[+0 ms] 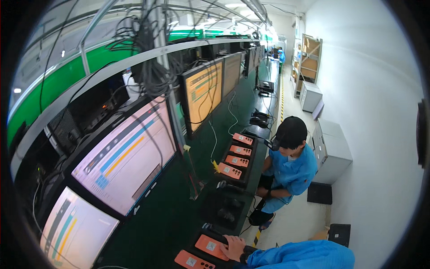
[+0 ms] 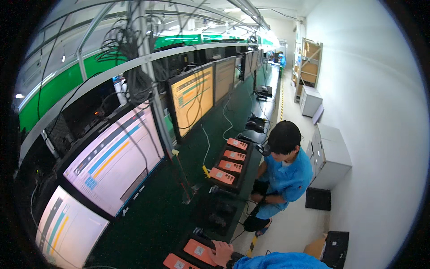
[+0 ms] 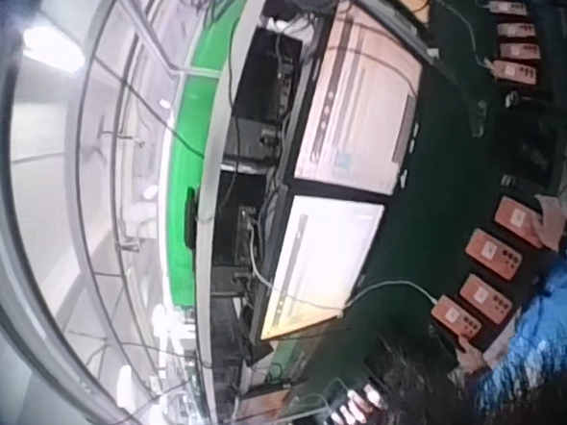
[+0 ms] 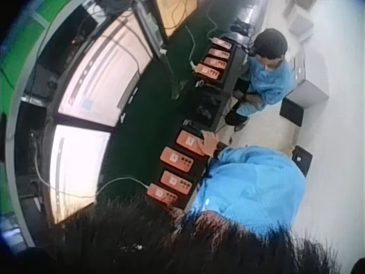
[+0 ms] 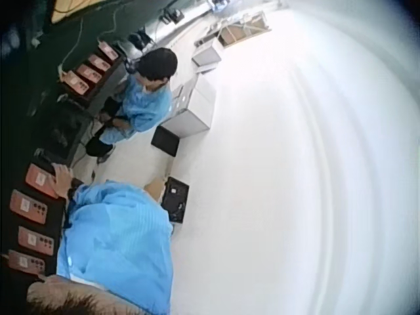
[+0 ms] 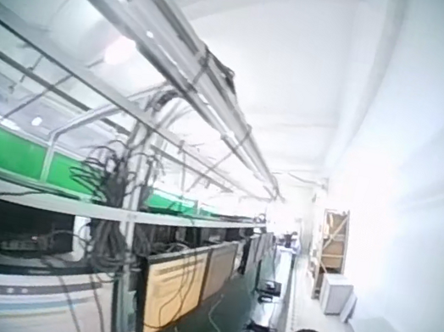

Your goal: Performing functional testing on multiple mobile phones at an industrial workstation using a scanner and monitor software.

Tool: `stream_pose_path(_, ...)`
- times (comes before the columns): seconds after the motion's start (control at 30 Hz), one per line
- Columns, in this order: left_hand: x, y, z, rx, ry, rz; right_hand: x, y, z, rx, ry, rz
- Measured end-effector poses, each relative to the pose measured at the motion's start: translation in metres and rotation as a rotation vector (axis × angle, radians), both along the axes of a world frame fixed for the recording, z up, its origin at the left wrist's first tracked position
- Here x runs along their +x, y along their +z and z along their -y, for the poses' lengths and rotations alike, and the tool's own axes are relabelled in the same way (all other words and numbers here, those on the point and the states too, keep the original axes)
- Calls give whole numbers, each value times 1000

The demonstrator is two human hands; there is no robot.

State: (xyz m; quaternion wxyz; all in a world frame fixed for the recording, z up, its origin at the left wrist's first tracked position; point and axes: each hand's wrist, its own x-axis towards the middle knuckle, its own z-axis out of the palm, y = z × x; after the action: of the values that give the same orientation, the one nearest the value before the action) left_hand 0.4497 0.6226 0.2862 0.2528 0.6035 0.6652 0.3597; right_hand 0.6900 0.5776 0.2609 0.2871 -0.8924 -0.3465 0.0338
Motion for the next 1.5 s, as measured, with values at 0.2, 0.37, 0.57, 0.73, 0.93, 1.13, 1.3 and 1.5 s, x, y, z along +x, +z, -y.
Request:
stream_pose_path(0.2,46,6,-25,9,-171,3,3,7,5,81,19,-32)
stream_pose_path(0.37,70,6,-32,1,-275,4,-2,0,4,154,-15,-101)
stream_pose_path(0.57,87,5,-34,-24,-355,14,-2,-10,6,179,5,-135)
stream_pose_path(0.73,94,5,-35,-42,-401,17,-3,-11,6,226,-3,-106)
stream_pose_path(0.93,99,5,-36,-61,-455,25,-3,-8,7,199,13,-79)
stream_pose_path(1.13,111,10,-35,-79,-520,36,-1,6,8,187,51,-168)
stream_pose_path(1.3,138,19,-35,-89,-592,61,77,33,15,454,-74,-686)
stream_pose_path(1.5,210,46,-38,-61,-717,84,349,98,50,1128,-320,-289)
